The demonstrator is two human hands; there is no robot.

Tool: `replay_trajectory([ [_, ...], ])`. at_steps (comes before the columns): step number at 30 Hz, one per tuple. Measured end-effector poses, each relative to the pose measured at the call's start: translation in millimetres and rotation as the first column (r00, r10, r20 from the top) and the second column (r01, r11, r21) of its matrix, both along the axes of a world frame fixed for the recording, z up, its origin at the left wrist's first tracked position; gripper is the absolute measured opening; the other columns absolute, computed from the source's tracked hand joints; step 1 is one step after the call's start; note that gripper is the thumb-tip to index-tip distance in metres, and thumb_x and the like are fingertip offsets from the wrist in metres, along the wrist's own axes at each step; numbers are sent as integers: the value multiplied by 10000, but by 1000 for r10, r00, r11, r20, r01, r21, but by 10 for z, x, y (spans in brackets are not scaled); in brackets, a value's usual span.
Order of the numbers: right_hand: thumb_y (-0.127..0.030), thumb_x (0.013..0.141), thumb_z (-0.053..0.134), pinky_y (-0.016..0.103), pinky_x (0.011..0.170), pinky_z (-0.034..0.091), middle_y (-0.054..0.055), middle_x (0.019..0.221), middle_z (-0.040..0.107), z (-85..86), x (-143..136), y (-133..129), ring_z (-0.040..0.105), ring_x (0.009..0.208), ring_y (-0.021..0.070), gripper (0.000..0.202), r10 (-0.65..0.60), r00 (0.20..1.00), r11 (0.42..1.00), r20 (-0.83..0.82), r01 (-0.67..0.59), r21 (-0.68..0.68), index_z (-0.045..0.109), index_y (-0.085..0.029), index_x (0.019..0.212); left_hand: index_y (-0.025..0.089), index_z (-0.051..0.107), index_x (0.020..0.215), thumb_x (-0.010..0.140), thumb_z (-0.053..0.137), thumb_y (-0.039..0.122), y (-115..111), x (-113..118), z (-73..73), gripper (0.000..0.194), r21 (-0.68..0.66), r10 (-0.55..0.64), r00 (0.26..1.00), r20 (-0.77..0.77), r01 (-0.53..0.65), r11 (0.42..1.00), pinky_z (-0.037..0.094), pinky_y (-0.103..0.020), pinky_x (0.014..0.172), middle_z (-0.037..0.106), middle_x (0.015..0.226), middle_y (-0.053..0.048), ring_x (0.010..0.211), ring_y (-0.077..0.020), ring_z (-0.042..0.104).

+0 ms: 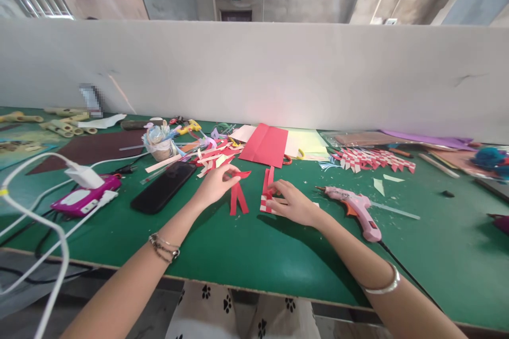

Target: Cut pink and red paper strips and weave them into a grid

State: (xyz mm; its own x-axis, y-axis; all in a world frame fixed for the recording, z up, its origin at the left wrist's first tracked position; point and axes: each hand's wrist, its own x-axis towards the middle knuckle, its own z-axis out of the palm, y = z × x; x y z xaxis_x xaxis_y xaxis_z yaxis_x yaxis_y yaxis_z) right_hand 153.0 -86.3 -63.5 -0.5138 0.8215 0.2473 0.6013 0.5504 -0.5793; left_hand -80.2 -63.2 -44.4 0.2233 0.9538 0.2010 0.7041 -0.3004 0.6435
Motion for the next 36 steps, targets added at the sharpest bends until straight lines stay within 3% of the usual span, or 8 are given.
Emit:
replay_trajectory([
  [5,-376,813,479,326,758,413,45,891,578,60,-56,-22,525,843,179,244,-76,939,983,-336,15,-180,536,-188,957,176,508,1018,761,567,339,-187,292,171,310,-119,-202,918,340,255,959,478,-281,729,573,922,-40,835,-160,585],
  [11,-336,747,602,251,709,414,-12,786,566,113,-67,-30,529,728,109,153,-178,601,872,-779,-270,-408,576,-194,799,177,495,1037,768,578,257,-299,544,261,293,-162,-283,812,511,414,896,465,-281,766,567,990,-49,899,-160,571],
  [16,-216,681,673,231,721,419,-31,766,562,162,-36,-27,524,714,85,96,-273,383,809,-882,-405,-426,600,-195,741,182,500,1042,762,599,275,-318,577,260,311,-204,-213,772,599,404,892,447,-275,776,544,1060,-55,985,-176,534],
  [21,-168,702,638,198,622,409,-43,655,534,279,-3,-52,500,618,68,50,-269,352,804,-897,-431,-410,599,-195,718,153,451,1098,781,573,324,-334,582,284,380,-356,-159,759,632,467,810,428,-261,605,579,824,-27,609,-92,526],
  [24,-178,713,620,190,582,394,-45,631,525,341,38,-49,467,561,59,40,-295,319,803,-901,-428,-414,589,-199,726,149,458,1099,805,535,328,-323,571,256,353,-342,-290,801,524,510,789,424,-264,605,574,822,-27,614,-99,520],
  [28,-187,766,547,192,555,391,-70,587,472,414,140,-27,292,400,24,40,-280,329,794,-902,-448,-410,580,-208,775,189,518,1037,810,528,365,-264,528,101,288,-88,-427,903,47,429,899,428,-314,735,569,982,-51,876,-189,531],
  [31,-175,772,515,187,547,399,-75,582,433,491,224,-28,260,391,28,89,-244,346,788,-906,-474,-393,580,-217,818,203,518,1091,835,492,395,-229,482,-42,320,39,-465,842,-274,492,870,403,-337,831,531,1144,-72,1062,-232,458],
  [36,-166,727,504,210,645,435,-54,649,449,615,329,-53,365,476,52,206,-204,331,807,-921,-477,-349,574,-238,907,198,365,1299,872,376,486,-272,377,-180,515,-3,-518,668,-534,611,791,223,-386,1017,368,1371,-76,1249,-236,307],
])
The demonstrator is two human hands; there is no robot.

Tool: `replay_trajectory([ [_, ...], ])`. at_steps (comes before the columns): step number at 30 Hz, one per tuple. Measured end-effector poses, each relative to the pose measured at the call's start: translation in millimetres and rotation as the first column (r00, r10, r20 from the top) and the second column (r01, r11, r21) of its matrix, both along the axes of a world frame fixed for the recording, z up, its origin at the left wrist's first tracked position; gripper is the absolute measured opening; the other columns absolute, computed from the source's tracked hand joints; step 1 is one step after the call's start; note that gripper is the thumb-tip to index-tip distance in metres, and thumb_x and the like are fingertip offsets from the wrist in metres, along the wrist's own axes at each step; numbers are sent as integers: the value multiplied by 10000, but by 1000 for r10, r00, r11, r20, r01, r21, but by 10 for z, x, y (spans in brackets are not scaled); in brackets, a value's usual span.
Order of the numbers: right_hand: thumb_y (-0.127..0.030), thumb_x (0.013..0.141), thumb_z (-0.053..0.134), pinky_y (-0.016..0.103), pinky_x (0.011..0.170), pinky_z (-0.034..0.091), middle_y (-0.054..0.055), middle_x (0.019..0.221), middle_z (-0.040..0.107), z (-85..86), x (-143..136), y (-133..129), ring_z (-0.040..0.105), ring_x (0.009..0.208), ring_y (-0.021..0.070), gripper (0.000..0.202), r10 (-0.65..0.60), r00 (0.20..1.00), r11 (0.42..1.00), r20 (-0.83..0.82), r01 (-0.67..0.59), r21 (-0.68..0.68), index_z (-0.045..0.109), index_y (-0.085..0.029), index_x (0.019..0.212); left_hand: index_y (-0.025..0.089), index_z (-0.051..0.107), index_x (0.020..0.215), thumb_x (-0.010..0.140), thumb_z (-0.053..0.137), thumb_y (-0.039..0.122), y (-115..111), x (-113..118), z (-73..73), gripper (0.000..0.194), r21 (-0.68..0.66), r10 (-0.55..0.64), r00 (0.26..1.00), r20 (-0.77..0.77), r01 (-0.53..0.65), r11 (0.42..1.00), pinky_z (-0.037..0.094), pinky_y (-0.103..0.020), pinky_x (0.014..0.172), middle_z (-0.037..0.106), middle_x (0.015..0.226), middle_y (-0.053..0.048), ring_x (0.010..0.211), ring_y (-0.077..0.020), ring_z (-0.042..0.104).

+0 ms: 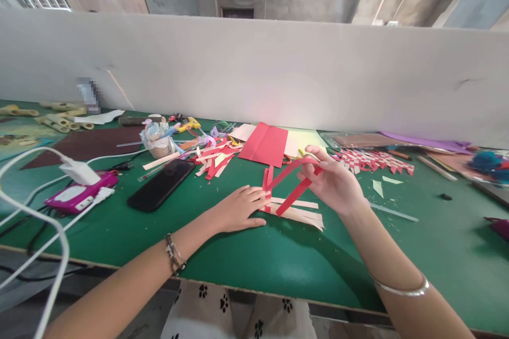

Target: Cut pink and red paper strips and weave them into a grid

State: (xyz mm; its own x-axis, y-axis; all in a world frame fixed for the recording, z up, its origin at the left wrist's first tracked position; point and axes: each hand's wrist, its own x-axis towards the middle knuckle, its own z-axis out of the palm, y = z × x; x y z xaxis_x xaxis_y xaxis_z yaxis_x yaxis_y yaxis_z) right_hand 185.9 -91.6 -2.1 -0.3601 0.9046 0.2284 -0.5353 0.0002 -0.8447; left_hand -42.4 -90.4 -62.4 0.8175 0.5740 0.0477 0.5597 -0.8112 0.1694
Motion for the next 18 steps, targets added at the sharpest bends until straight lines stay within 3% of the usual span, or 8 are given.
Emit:
replay_trajectory([
  [5,-158,726,501,221,686,434,-45,670,464,53,101,3,411,521,65,222,-68,994,997,89,64,48,556,-254,918,229,192,1384,859,256,589,-113,-107,6,639,-45,36,990,-134,-42,998,112,-393,1056,201,1450,-29,1317,-214,182],
  [9,-177,726,503,216,545,400,-25,712,483,130,170,-21,415,531,81,217,-190,965,978,181,168,127,556,-254,922,227,185,1389,852,241,605,-182,-229,39,660,-38,65,983,-171,-72,997,58,-388,1066,202,1448,-22,1323,-216,163],
  [13,-179,756,478,217,442,304,-30,671,482,271,199,-121,342,458,66,192,-298,921,937,253,231,262,550,-241,923,241,194,1387,863,276,573,-221,-404,47,626,-33,89,985,-146,-95,995,115,-368,1057,238,1438,-23,1312,-217,198],
  [15,-186,777,474,222,433,284,-25,659,485,342,185,-195,367,484,75,163,-427,854,877,296,311,367,552,-234,912,251,199,1384,864,321,547,-228,-475,48,610,-25,88,991,-102,-91,996,143,-368,1052,271,1427,-27,1301,-220,225],
  [18,-186,780,513,225,467,335,-13,693,513,423,134,-323,454,589,99,124,-685,625,694,374,403,597,562,-238,882,248,267,1362,855,383,515,-224,-508,60,584,-13,97,995,-22,-97,995,194,-375,1038,320,1404,-45,1274,-234,277],
])
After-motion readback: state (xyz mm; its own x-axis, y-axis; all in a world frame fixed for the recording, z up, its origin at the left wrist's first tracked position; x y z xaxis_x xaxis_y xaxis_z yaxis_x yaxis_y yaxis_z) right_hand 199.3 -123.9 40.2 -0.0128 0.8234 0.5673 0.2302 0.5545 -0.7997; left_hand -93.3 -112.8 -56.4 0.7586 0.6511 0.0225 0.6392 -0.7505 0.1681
